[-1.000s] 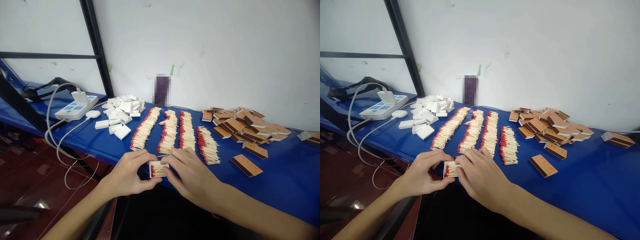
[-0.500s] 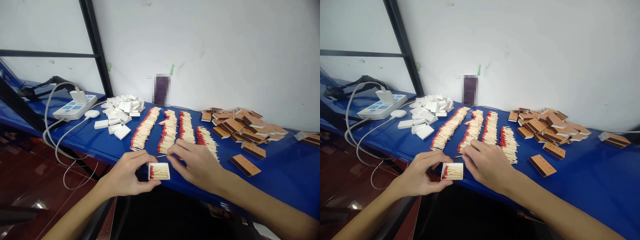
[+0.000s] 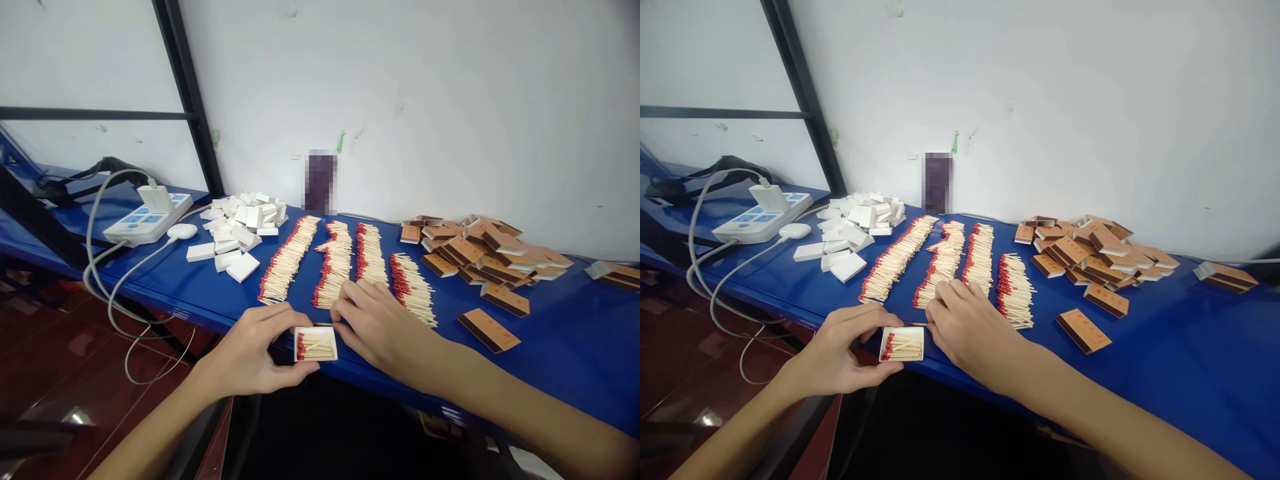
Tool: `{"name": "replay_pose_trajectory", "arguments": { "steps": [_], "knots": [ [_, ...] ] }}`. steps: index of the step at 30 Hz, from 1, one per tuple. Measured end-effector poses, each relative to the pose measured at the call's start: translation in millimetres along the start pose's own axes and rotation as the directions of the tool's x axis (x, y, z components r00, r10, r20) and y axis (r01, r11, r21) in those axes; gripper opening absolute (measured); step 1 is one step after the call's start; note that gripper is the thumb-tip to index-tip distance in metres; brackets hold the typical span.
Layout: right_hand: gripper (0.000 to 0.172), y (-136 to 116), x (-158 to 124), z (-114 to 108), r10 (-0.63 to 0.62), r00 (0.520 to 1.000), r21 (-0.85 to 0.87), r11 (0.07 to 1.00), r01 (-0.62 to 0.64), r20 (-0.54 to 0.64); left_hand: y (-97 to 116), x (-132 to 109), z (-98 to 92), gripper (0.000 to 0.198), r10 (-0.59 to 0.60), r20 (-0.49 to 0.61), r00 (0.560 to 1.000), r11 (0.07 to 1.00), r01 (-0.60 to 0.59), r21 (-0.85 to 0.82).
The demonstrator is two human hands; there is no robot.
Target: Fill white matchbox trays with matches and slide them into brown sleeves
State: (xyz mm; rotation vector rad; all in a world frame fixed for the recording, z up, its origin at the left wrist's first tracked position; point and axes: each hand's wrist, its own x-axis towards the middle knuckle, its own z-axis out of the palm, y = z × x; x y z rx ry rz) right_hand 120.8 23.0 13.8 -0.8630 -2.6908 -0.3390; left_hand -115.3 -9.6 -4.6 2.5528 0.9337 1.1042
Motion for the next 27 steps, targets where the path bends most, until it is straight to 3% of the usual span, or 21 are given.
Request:
{"name": "replay_pose_trajectory", "arguments": {
  "steps": [5, 9, 12, 15, 21, 27],
  "knots": [
    [0.018, 7, -2, -5, -0.079, 0.995, -0.054, 0.995, 0.082, 0.052, 1, 0, -0.7, 0.027, -0.005, 0.0, 1.0, 1.0, 0.005, 0.0],
    [0.024, 10, -2, -19, -0.085, 0.996, -0.078, 0.994, 0.083, -0.023, 2, 0, -0.1, 0.025, -0.037, -0.006, 0.999, 0.999, 0.037, 0.033],
    [0.023, 1, 0, -25, -0.11, 0.991, -0.041, 0.993, 0.107, -0.073, 2, 0, 1.4, 0.024, -0.032, -0.03, 0.999, 0.997, 0.034, 0.074],
    [0.024, -9, 4, -23, -0.152, 0.988, 0.024, 0.988, 0.152, -0.035, 1, 0, 2.3, 0.024, -0.009, -0.049, 0.999, 0.995, 0.014, 0.095],
    [0.022, 0, 10, -26, -0.027, 0.998, 0.141, 0.989, 0.035, -0.057, 1, 0, 2.1, 0.023, -0.025, -0.032, 0.999, 0.996, 0.027, 0.08],
    [0.021, 12, 9, -13, -0.055, 0.995, 0.074, 0.996, 0.048, 0.084, 0, 0, 3.1, 0.024, -0.024, -0.035, 0.999, 0.998, 0.025, 0.051]
  ]
}}
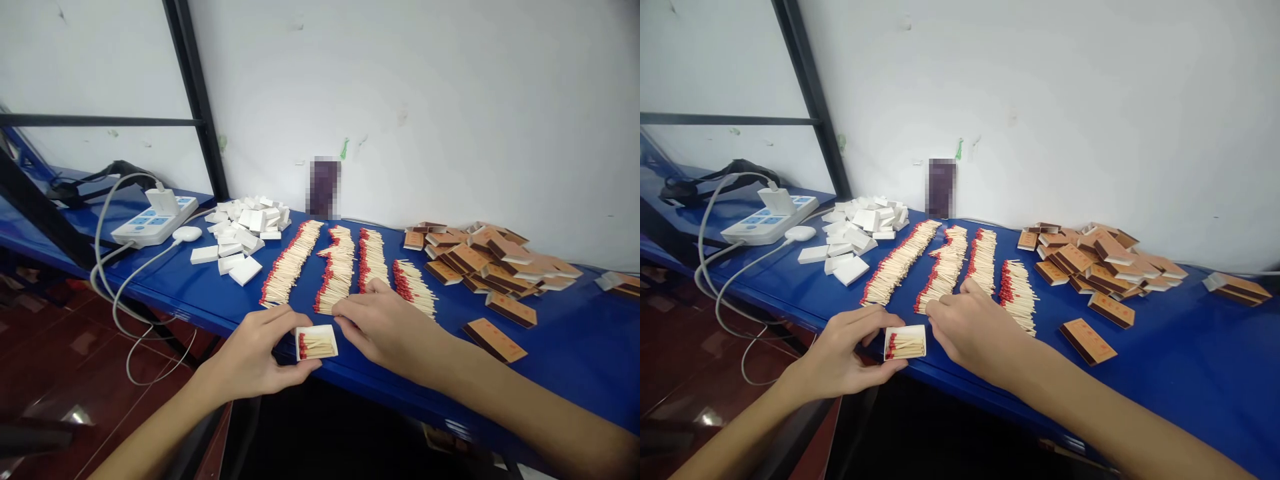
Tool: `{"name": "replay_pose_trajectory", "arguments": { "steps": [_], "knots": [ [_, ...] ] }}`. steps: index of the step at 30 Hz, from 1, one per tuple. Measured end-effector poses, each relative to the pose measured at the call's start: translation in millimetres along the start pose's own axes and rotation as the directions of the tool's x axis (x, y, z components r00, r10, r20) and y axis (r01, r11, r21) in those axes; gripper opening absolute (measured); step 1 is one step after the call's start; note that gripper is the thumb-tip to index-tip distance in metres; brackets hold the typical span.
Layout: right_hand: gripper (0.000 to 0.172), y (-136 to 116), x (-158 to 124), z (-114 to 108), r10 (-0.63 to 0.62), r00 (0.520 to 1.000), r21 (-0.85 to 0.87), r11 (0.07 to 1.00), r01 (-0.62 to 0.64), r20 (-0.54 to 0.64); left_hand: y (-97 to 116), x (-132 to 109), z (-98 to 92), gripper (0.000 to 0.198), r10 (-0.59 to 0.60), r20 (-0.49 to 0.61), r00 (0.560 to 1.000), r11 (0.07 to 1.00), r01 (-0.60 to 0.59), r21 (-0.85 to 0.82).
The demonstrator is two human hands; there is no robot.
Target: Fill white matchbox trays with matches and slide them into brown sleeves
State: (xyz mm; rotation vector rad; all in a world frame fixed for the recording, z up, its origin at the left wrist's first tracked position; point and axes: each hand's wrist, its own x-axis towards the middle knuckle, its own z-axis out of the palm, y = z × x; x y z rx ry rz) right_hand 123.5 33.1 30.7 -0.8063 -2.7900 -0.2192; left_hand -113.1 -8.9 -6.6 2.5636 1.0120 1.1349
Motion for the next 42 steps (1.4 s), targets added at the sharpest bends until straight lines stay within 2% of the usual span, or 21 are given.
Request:
{"name": "replay_pose_trajectory", "arguments": {
  "steps": [8, 11, 18, 26, 35, 42],
  "knots": [
    [0.017, -4, -1, 5, 0.098, 0.984, -0.019, 0.995, -0.096, 0.146, 0, -1, 0.7, 0.025, 0.008, -0.001, 1.0, 1.0, -0.008, 0.001],
    [0.014, -4, -2, 6, 0.131, 0.983, 0.01, 0.991, -0.134, 0.129, 1, -2, 0.8, 0.025, 0.014, 0.001, 1.0, 1.0, -0.014, 0.004],
    [0.013, -4, -1, 11, 0.134, 0.987, -0.004, 0.991, -0.134, 0.083, 0, -2, 0.1, 0.025, 0.016, 0.001, 1.0, 1.0, -0.016, 0.016],
    [0.016, -7, 0, 13, 0.163, 0.987, 0.061, 0.985, -0.162, 0.004, 0, -1, 0.5, 0.023, 0.022, 0.004, 1.0, 1.0, -0.022, 0.011],
    [0.013, -7, 1, 7, 0.237, 0.966, 0.206, 0.945, -0.253, 0.101, 0, 0, 0.8, 0.024, 0.027, -0.002, 1.0, 1.0, -0.027, 0.01],
    [0.013, -10, -1, 2, 0.167, 0.978, 0.119, 0.976, -0.181, 0.121, 0, -1, 0.1, 0.023, 0.018, 0.01, 1.0, 1.0, -0.018, 0.015]
  ]
}}
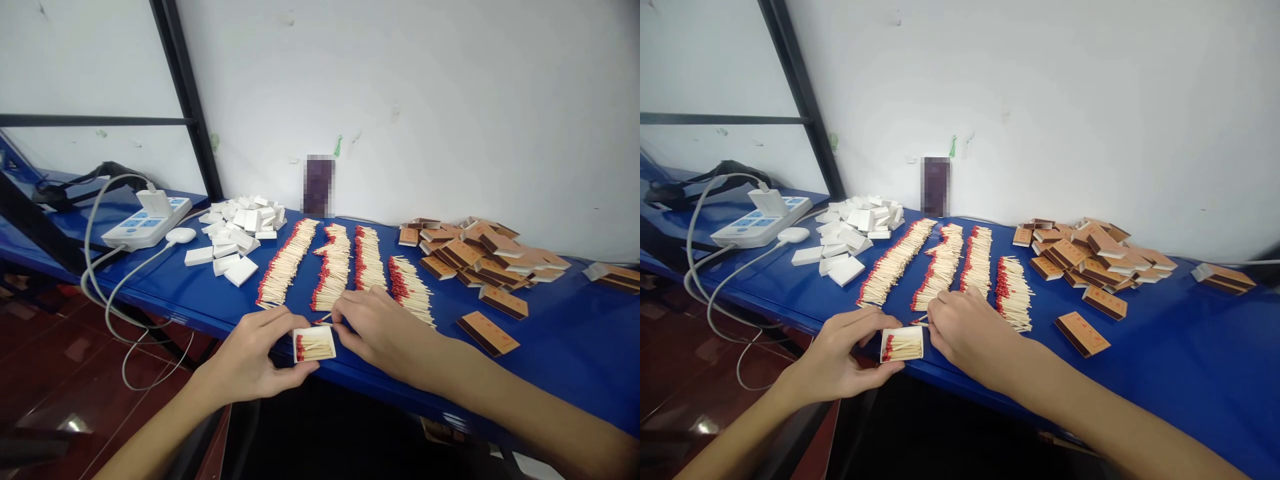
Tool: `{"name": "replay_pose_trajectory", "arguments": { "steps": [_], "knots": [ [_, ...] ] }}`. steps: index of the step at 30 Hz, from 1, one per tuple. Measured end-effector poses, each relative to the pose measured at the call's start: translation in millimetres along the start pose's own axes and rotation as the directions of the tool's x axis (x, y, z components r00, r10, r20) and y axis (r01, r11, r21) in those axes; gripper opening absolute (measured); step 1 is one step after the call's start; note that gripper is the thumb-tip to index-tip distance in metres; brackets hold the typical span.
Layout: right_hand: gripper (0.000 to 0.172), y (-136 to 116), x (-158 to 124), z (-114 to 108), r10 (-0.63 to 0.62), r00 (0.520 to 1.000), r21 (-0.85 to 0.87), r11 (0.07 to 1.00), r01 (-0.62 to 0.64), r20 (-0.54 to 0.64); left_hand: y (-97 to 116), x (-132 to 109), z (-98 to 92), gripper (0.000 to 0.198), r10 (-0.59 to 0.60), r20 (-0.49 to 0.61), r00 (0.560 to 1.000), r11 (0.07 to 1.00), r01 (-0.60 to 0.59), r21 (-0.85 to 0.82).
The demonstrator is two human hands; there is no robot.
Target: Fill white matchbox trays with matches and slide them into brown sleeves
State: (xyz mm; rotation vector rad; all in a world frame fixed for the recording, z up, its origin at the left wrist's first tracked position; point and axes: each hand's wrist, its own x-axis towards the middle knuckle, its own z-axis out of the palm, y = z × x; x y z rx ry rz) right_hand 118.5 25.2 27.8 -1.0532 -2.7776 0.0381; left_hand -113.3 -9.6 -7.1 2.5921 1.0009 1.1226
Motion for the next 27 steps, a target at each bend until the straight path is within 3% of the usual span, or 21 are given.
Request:
{"name": "replay_pose_trajectory", "arguments": {
  "steps": [14, 19, 27],
  "knots": [
    [0.012, -6, -5, -12, -0.126, 0.98, 0.024, 0.991, 0.131, -0.155, 0, 0, 0.4, 0.027, 0.005, -0.021, 1.0, 1.0, -0.005, 0.016],
    [0.018, -15, -5, -6, -0.198, 0.97, -0.037, 0.98, 0.195, -0.141, 1, 0, 0.4, 0.025, 0.017, -0.026, 1.0, 0.999, -0.016, 0.028],
    [0.015, -17, -6, -7, -0.166, 0.981, 0.061, 0.983, 0.173, -0.096, 1, 1, 0.7, 0.025, 0.037, -0.037, 0.999, 0.999, -0.036, 0.026]
  ]
}}
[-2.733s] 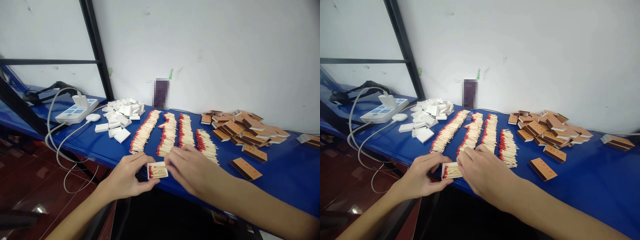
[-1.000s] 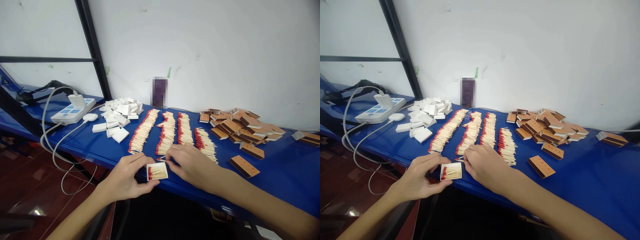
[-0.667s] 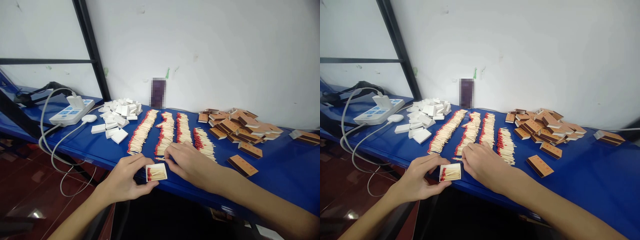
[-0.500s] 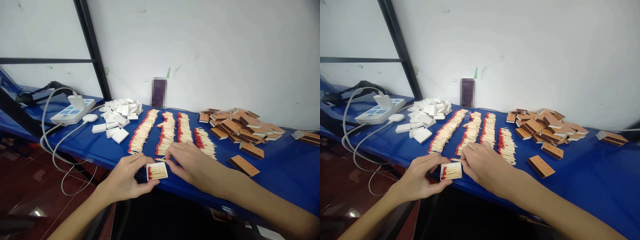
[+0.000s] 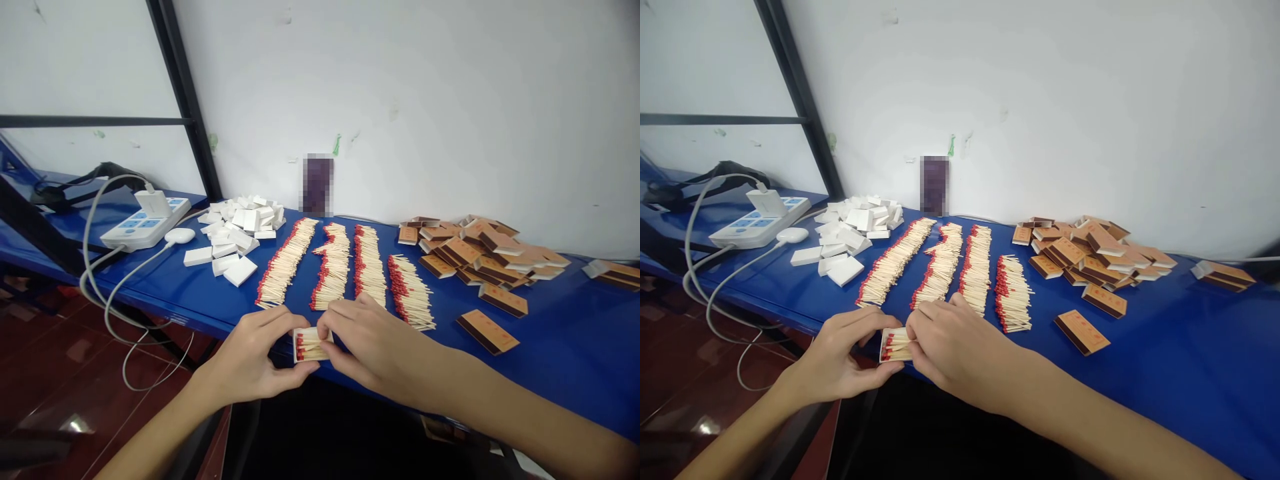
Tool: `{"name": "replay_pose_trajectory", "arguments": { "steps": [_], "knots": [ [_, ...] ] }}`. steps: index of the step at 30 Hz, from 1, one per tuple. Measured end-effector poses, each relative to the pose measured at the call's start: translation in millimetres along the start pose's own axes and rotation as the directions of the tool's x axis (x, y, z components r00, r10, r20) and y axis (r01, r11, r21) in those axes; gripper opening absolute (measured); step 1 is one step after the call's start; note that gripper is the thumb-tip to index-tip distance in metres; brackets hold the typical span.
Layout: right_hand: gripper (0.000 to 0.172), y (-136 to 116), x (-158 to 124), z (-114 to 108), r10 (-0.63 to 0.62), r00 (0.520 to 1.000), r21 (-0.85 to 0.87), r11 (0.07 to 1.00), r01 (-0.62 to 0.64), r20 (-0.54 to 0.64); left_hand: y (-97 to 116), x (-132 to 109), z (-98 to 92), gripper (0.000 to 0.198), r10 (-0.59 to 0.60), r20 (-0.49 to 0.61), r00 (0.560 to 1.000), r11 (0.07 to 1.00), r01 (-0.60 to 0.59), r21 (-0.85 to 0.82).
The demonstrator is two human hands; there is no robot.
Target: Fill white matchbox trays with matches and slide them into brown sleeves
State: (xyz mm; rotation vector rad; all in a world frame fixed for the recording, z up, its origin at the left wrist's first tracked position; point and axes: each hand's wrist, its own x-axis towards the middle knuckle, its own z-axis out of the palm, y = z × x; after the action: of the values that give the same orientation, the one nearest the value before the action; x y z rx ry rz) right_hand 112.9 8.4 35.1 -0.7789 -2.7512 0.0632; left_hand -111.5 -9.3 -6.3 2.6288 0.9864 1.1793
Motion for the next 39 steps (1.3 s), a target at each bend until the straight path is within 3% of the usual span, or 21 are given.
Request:
{"name": "replay_pose_trajectory", "arguments": {
  "steps": [6, 10, 22, 39],
  "knots": [
    [0.018, 11, -1, -5, 0.037, 0.998, -0.188, 0.981, -0.046, -0.053, 0, -1, -3.4, 0.019, -0.039, 0.043, 0.998, 0.997, 0.042, -0.069],
    [0.016, 19, -1, -2, 0.111, 0.994, -0.281, 0.954, -0.107, -0.003, 1, 0, -4.9, 0.017, -0.065, 0.051, 0.997, 0.993, 0.07, -0.1],
    [0.013, 18, -1, -1, 0.16, 0.985, -0.251, 0.958, -0.139, 0.064, -1, -2, -5.1, 0.027, -0.084, 0.079, 0.993, 0.99, 0.092, -0.109],
    [0.01, 20, -1, 3, 0.144, 0.989, -0.233, 0.963, -0.133, 0.03, -2, -3, -3.4, 0.031, -0.045, 0.06, 0.997, 0.992, 0.051, -0.115]
  ]
}}
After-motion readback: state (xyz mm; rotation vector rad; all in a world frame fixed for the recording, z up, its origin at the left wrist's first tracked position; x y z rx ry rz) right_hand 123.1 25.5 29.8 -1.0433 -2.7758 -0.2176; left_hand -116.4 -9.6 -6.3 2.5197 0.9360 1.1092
